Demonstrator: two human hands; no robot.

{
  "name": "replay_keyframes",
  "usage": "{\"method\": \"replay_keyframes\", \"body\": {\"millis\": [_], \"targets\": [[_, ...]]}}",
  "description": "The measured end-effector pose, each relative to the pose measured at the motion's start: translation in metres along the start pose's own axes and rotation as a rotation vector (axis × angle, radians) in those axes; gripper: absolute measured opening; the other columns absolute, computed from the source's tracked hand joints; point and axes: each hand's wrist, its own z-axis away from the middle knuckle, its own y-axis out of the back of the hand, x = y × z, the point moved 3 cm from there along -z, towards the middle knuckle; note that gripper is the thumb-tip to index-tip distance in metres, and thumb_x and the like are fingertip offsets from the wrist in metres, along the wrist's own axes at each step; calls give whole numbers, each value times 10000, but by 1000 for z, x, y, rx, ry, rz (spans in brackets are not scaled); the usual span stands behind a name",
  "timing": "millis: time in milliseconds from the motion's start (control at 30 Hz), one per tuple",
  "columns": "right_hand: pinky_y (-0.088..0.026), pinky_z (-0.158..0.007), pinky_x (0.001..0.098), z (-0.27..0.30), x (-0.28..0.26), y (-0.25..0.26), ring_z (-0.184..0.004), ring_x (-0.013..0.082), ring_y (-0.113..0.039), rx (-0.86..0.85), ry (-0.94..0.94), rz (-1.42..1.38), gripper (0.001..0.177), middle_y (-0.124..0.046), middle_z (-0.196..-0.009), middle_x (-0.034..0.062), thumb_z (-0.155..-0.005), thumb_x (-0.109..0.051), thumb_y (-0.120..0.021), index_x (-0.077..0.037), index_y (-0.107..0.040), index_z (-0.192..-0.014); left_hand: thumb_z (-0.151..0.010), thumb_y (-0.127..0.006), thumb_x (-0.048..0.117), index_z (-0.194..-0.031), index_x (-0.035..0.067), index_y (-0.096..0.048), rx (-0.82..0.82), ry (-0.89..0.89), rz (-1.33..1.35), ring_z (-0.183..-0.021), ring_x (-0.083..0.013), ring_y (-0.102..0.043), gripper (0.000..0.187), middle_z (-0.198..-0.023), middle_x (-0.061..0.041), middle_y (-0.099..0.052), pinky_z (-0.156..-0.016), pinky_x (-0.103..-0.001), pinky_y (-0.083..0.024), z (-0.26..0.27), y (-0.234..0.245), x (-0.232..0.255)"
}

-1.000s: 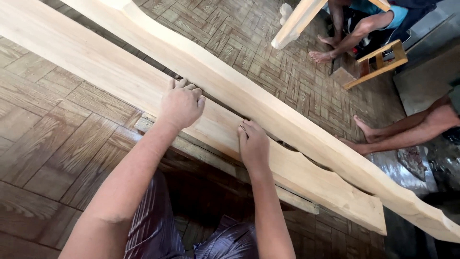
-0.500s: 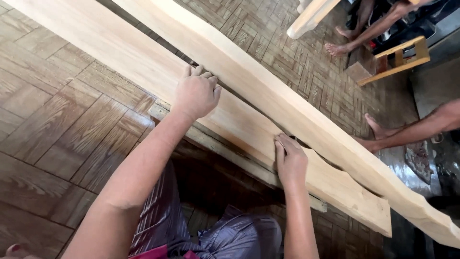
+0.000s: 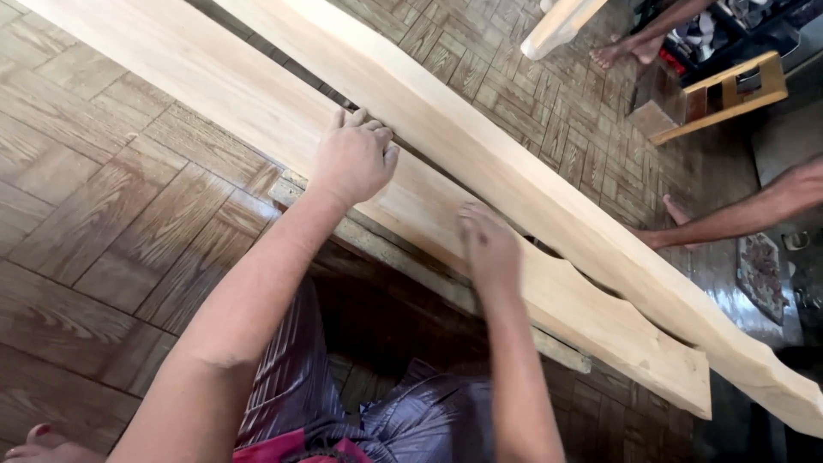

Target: Sanding long wooden planks by hand using sandpaper to smooth the surface.

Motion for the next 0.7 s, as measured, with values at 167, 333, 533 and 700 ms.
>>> {"method": "replay_keyframes", "body": {"millis": [167, 333, 533, 700], "targets": [[-520, -1030, 454, 41, 78, 51, -1158, 317, -687, 141, -105, 193, 187, -766, -1179, 108, -1025, -141, -640, -106, -792, -1129, -949, -452, 407, -1198, 143, -759, -7, 4, -11, -1326, -337, -562, 475, -1181, -68, -750, -1140, -587, -308, -2, 3, 0], [-521, -1007, 442, 23, 73, 24, -1109, 297, -710, 218, -106, 238, 149, -778, -1124, 82, -1020, -151, -672, -124, -807, -1080, -972, -447, 368, -1201, 136, -762, 14, -23, -55, -1312, -330, -576, 453, -1178, -61, -754, -1121, -563, -334, -3, 3, 1], [-522, -1029, 402, -34, 12, -57, -1166, 251, -696, 170, 28, 42, 201, -777, -1155, 33, -1002, -247, -643, -168, -802, -1095, -981, -437, 392, -1172, 145, -767, -5, -28, -60, -1312, -332, -579, 454, -1171, -54, -753, -1123, -536, -338, -5, -8, 1], [-537, -1024, 385, -33, -1, -43, -1169, 237, -700, 117, 72, 40, 232, -778, -1155, 37, -1043, -263, -604, -153, -800, -1100, -974, -433, 413, -1157, 165, -769, -22, -26, -36, -1325, -316, -575, 456, -1182, -33, -754, -1120, -522, -348, -2, -2, 1]]}}
